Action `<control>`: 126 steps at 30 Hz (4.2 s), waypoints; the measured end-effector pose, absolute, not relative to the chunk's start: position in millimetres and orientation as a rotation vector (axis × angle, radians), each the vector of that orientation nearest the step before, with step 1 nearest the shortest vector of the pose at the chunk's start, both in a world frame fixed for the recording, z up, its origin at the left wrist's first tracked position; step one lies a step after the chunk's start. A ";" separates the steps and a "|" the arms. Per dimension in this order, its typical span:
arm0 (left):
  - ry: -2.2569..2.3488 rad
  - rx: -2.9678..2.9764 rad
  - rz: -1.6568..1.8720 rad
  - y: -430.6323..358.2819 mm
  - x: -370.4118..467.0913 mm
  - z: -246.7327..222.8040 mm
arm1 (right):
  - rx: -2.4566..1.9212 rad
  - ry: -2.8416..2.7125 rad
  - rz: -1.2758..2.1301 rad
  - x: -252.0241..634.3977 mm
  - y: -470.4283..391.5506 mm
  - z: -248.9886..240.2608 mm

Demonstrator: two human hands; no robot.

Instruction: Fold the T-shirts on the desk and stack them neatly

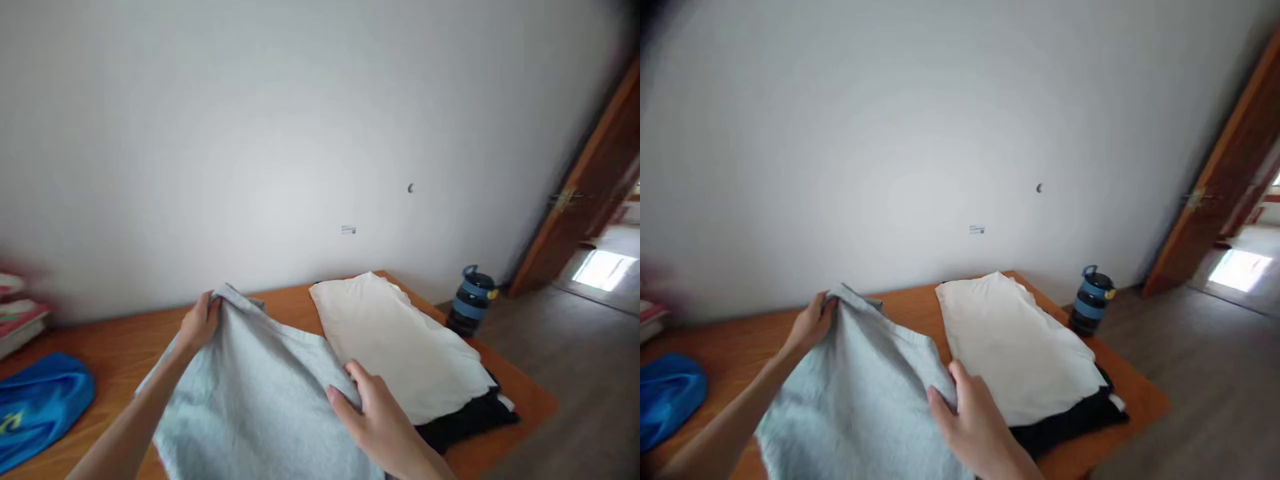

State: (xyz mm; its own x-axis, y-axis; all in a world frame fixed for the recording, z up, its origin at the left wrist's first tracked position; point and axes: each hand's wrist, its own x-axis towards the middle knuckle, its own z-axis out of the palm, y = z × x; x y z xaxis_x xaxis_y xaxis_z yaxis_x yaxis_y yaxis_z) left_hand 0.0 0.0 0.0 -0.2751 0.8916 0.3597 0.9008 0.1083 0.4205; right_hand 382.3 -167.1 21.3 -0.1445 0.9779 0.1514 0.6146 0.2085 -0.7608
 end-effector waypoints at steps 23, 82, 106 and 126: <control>-0.924 -3.380 -0.728 -131.5 322.9 -71.3 | -2.391 -1.453 0.064 617.1 -86.6 -64.5; -2.638 -1.202 -0.317 -162.7 -99.5 -97.9 | -1.106 -1.761 0.646 236.5 -56.8 -142.8; -2.232 -2.028 -0.631 -164.3 -26.1 -91.2 | -1.284 -2.269 -0.040 242.3 -68.6 -140.7; -1.739 -2.487 -0.842 -177.0 -4.1 -75.0 | -1.343 -2.192 -0.114 243.7 -76.6 -120.2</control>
